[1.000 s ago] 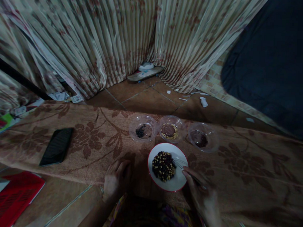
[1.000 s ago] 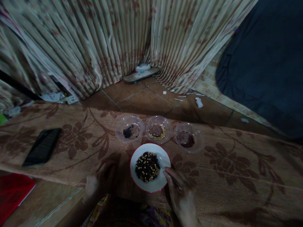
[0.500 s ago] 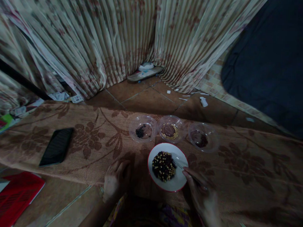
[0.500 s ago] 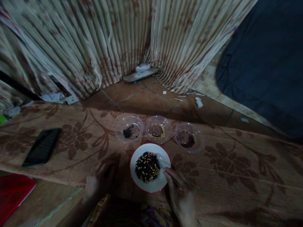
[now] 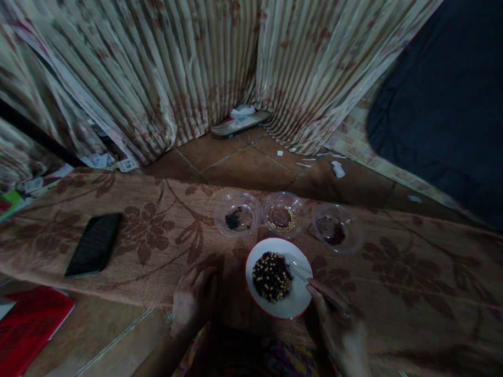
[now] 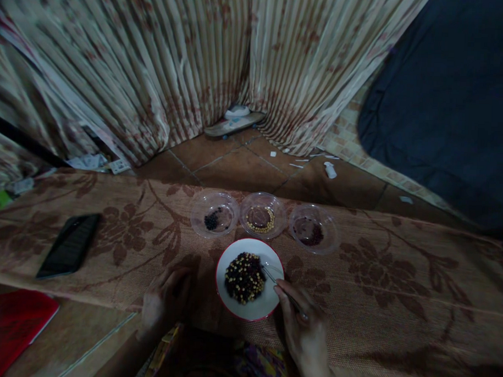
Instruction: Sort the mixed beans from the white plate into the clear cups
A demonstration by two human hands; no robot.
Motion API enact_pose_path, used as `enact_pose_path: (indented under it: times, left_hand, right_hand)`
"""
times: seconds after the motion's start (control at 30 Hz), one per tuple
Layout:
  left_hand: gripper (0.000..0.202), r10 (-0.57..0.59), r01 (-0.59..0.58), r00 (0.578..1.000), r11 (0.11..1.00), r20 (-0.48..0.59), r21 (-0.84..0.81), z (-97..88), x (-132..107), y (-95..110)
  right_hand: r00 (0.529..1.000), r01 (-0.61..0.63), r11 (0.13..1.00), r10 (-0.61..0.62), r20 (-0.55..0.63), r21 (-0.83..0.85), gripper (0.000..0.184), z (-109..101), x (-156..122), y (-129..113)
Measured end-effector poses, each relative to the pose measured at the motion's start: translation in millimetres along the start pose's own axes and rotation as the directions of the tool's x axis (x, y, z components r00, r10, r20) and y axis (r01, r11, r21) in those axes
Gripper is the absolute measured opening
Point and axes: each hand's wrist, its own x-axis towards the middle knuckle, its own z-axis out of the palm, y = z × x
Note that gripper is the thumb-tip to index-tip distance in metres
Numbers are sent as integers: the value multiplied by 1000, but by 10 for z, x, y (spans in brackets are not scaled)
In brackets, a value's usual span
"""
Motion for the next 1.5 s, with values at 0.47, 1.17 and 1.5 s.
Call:
enact_pose_path:
  times: [0.47, 1.17, 1.5]
  left_hand:
    - [19, -2, 2, 999, 1000, -48, -5, 119, -73, -109]
    - [19, 5, -5, 998, 1000, -55, -2, 81, -48, -59]
    - [21, -21, 21, 1000, 1000, 6, -22, -17, 9, 14]
  right_hand:
    - [902, -121, 970, 18, -431, -211, 40, -531, 700, 298]
    - [970, -245, 962, 244, 19, 124, 28, -85, 3, 2]
    - [986, -166, 984, 164, 33, 68, 29, 2, 21, -80]
